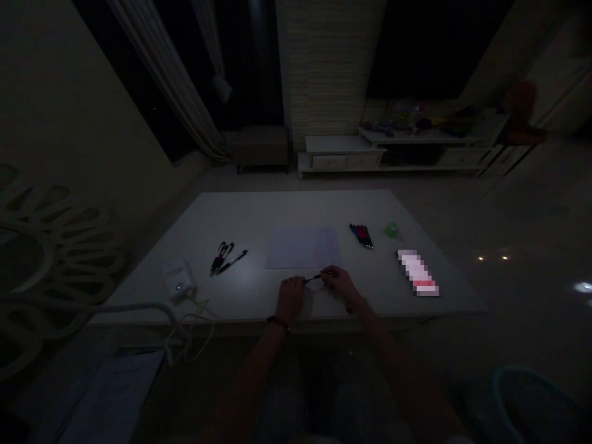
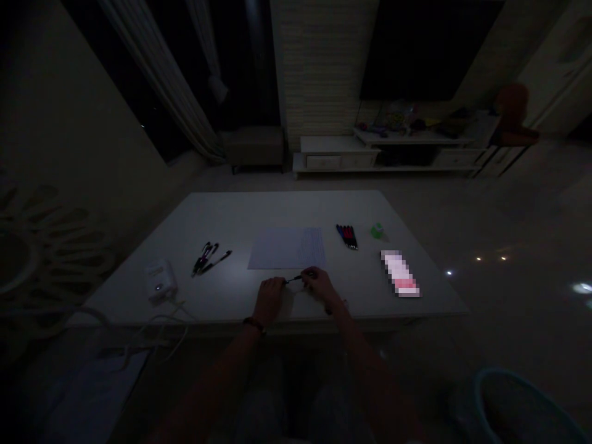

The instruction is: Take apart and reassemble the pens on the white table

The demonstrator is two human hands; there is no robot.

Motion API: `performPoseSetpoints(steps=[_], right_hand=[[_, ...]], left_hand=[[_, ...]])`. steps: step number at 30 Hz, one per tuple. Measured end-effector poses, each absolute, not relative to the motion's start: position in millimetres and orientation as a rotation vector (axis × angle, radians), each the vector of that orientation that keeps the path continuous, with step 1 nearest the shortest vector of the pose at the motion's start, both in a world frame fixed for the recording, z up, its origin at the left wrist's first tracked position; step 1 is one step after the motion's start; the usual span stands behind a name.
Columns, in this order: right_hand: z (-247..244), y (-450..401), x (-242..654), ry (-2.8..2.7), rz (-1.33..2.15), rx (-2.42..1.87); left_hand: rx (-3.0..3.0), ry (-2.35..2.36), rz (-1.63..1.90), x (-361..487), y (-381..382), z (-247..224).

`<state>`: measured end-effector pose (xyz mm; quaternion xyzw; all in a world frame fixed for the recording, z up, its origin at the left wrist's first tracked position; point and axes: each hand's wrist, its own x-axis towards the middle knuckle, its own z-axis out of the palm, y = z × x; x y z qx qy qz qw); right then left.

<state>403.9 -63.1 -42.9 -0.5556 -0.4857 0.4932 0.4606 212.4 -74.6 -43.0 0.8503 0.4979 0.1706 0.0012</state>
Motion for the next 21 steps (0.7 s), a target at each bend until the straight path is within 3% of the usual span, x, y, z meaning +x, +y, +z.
performPoseSetpoints(steps=[11, 21], right_hand=[[-36.8, -64.7, 390.7, -1.294, 1.183, -1.345], [-48.2, -68.6, 476.0, -1.316, 0.873, -1.562]], left_hand=[[2.736, 1.567, 0.392, 214.3, -75.9, -39.4], [2.738, 1.591, 0.33, 213.1, -75.2, -38.4]])
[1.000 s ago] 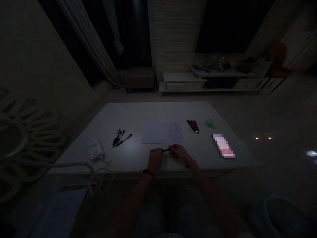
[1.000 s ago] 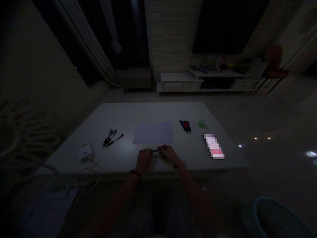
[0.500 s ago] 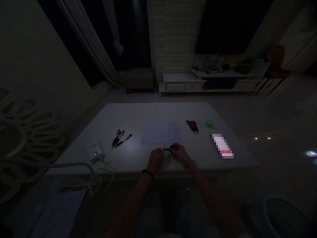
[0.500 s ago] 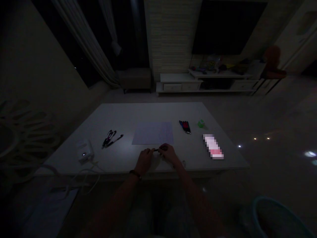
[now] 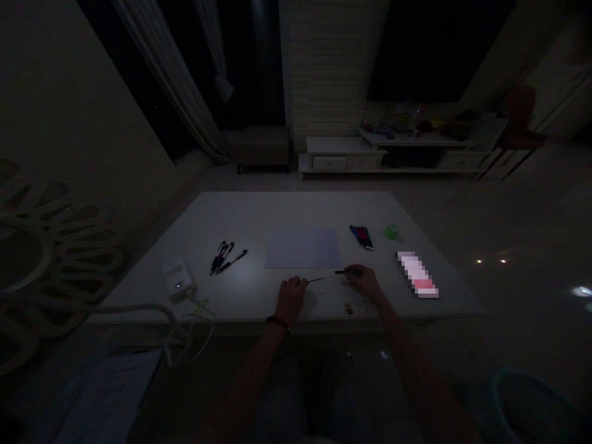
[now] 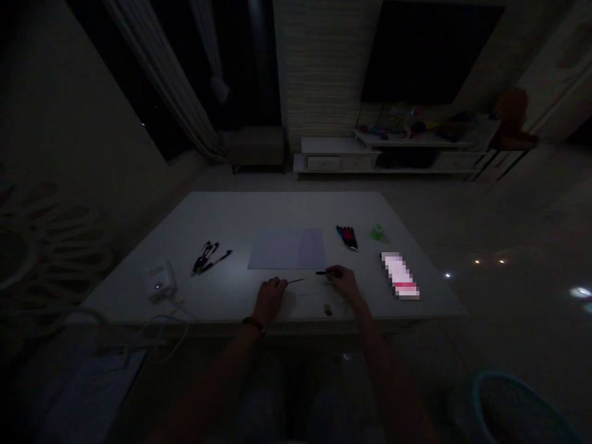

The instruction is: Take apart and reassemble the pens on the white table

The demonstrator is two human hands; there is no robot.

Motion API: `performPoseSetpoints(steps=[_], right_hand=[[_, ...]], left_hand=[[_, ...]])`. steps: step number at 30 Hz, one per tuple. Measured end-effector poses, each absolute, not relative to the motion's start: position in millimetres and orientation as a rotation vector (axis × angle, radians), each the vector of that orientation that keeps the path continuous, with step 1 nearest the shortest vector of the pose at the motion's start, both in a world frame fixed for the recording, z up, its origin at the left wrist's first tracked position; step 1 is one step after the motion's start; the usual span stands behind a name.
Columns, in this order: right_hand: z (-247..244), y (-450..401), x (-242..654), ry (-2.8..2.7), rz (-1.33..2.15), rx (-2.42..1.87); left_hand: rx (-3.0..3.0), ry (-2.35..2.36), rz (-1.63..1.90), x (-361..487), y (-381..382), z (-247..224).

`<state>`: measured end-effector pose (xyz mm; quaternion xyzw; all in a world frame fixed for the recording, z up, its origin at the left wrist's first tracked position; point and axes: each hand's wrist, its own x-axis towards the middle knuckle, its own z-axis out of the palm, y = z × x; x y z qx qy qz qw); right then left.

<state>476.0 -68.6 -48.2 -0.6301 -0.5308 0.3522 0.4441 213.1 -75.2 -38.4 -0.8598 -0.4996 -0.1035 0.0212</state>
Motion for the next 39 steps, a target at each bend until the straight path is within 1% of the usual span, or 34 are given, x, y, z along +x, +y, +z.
performPoseSetpoints(steps=[2, 6, 11, 22, 29, 35, 39], right_hand=[[-52.6, -64.2, 476.0, -1.339, 0.795, -1.592], [-58.8, -50.0, 448.9, -1.528, 0.651, -1.644], [-61.1, -44.0, 430.0, -1.643, 0.504, -1.581], [-42.6, -70.9, 412.5, -1.694, 0.679, -1.42], [-57.4, -69.3, 439.6, -1.631, 0.55, -1.589], [-61.2, -60.9, 426.3, -1.681, 0.54, -1.536], [-58.7, -69.8, 423.9, -1.613, 0.521, -1.571]], left_hand=[[-2.662, -1.548, -0.322, 213.4, -75.0, -38.4], [-2.658, -1.529, -0.329, 212.6, -75.7, -38.0], [-2.66, -1.534, -0.326, 212.1, -75.8, -36.7], [-2.714, -1.5, -0.34, 212.5, -76.0, -35.0], [-2.699, -1.549, -0.324, 212.3, -75.2, -38.1], [-2.713, -1.538, -0.318, 212.7, -75.4, -37.7], [-2.727, -1.525, -0.294, 212.9, -74.6, -36.6]])
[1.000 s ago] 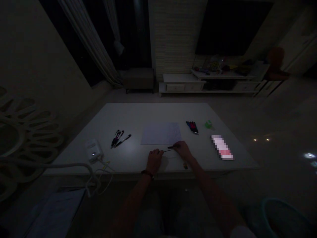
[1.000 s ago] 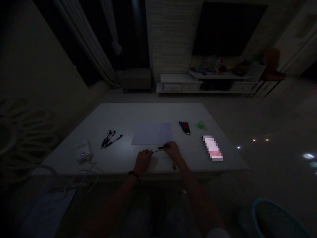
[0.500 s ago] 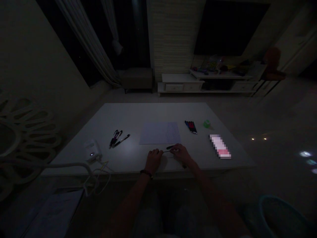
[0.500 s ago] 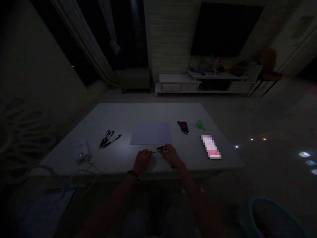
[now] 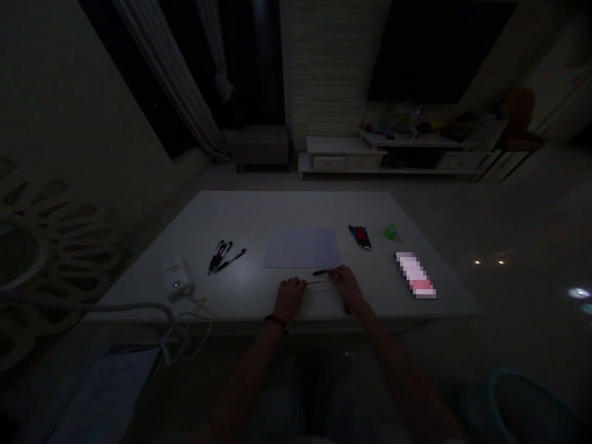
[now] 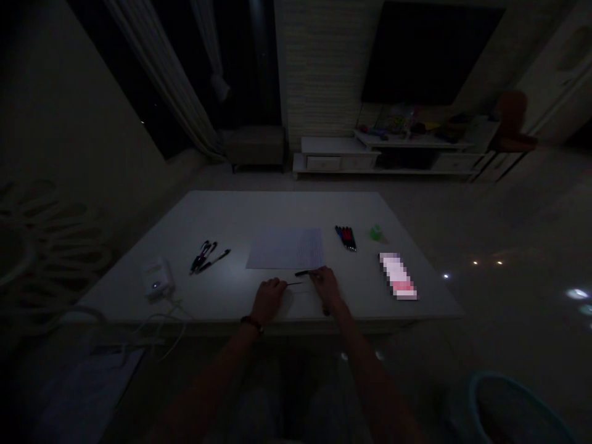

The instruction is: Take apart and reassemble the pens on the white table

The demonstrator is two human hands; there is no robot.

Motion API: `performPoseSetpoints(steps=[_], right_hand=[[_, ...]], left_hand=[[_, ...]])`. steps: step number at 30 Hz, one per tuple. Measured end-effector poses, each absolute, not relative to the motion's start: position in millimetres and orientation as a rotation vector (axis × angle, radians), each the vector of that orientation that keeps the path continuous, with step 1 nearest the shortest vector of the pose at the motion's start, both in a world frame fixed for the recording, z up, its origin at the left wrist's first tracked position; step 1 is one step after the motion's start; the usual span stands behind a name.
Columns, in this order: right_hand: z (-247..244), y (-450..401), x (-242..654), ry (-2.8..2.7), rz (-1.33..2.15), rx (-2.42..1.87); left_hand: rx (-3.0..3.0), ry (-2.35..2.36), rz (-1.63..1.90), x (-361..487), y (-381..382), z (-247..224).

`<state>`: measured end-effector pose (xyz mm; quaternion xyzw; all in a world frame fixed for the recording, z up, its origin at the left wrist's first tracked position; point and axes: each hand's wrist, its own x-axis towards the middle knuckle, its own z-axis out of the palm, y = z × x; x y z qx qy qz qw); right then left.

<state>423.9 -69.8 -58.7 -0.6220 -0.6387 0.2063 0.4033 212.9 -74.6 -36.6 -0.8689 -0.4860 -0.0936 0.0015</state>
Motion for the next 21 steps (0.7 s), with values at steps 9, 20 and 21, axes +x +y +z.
performPoseSetpoints(steps=[9, 20, 21], right_hand=[[-57.3, -92.5, 414.2, -1.72, 0.541, -1.492], [-57.6, -75.1, 428.6, -1.637, 0.452, -1.595], [-59.1, -72.9, 425.6, -1.637, 0.435, -1.59]], left_hand=[[-2.781, -1.476, -0.288, 213.8, -76.3, -35.7], [-2.759, -1.515, -0.358, 214.3, -72.8, -39.7], [-2.773, -1.499, -0.375, 214.0, -72.6, -40.3]])
